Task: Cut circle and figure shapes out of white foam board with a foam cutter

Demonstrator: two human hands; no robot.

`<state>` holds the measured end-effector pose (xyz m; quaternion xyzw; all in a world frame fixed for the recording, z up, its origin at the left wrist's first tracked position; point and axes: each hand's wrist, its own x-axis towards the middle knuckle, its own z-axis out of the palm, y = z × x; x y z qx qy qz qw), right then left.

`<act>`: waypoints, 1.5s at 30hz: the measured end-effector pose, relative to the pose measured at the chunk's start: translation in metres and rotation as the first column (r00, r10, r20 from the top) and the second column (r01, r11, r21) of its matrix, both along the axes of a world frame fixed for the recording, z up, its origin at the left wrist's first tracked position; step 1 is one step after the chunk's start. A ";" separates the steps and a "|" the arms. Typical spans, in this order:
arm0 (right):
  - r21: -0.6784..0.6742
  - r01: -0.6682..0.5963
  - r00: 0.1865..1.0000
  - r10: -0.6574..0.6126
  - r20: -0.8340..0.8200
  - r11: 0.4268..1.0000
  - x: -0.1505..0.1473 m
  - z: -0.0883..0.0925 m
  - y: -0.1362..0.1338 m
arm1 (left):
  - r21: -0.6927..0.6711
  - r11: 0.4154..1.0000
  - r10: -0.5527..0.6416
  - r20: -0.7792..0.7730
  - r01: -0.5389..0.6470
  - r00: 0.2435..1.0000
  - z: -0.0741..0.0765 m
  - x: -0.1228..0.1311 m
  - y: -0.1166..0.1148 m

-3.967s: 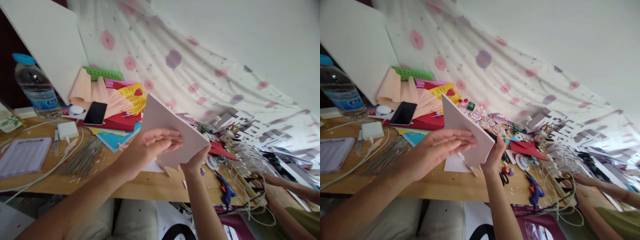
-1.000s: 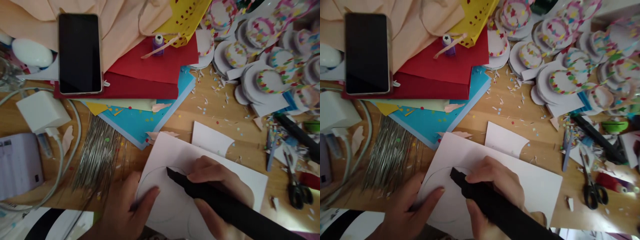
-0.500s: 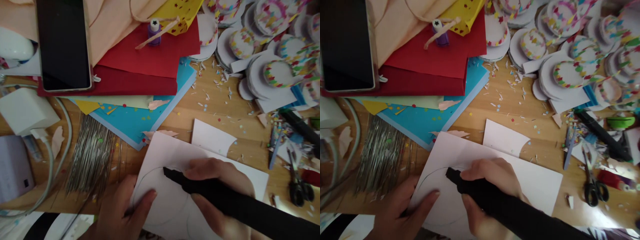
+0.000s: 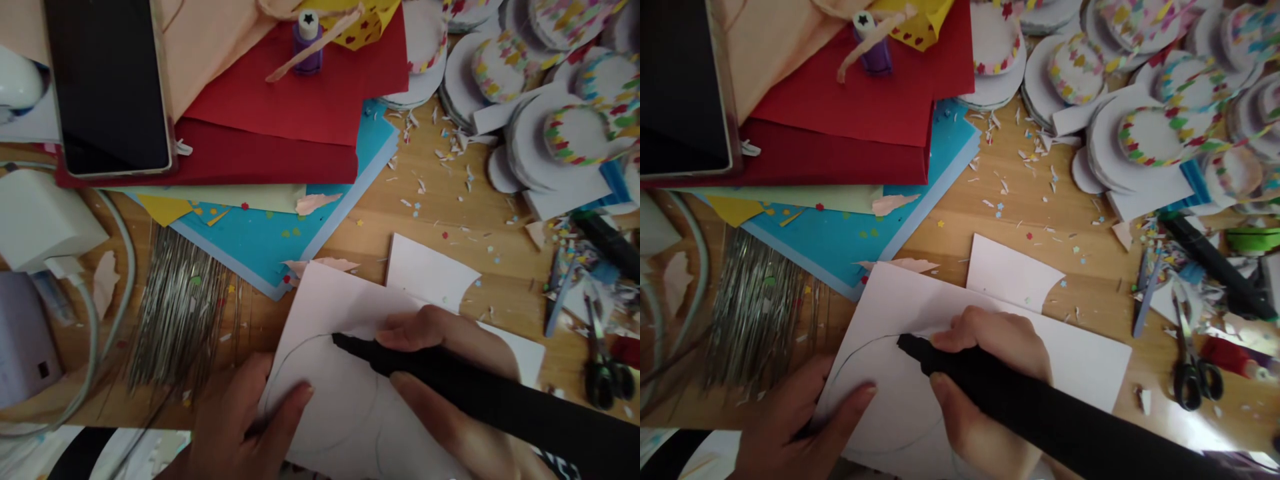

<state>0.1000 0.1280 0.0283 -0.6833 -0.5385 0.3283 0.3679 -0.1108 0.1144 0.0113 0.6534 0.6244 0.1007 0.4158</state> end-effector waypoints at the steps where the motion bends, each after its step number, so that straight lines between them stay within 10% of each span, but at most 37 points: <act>1: -0.006 -0.022 1.000 0.023 0.015 1.000 0.001 0.002 0.003 | 0.000 1.000 -0.003 -0.006 0.003 1.000 0.000 0.000 0.000; 27: -0.121 0.002 0.949 -0.039 -0.312 0.993 0.005 -0.010 -0.004 | 0.091 0.994 -0.072 0.119 0.062 0.990 -0.004 0.001 0.007; 45: -0.121 0.009 0.976 -0.035 -0.214 0.993 0.011 -0.007 -0.010 | 0.006 1.000 0.010 0.041 -0.011 0.999 0.001 0.004 0.003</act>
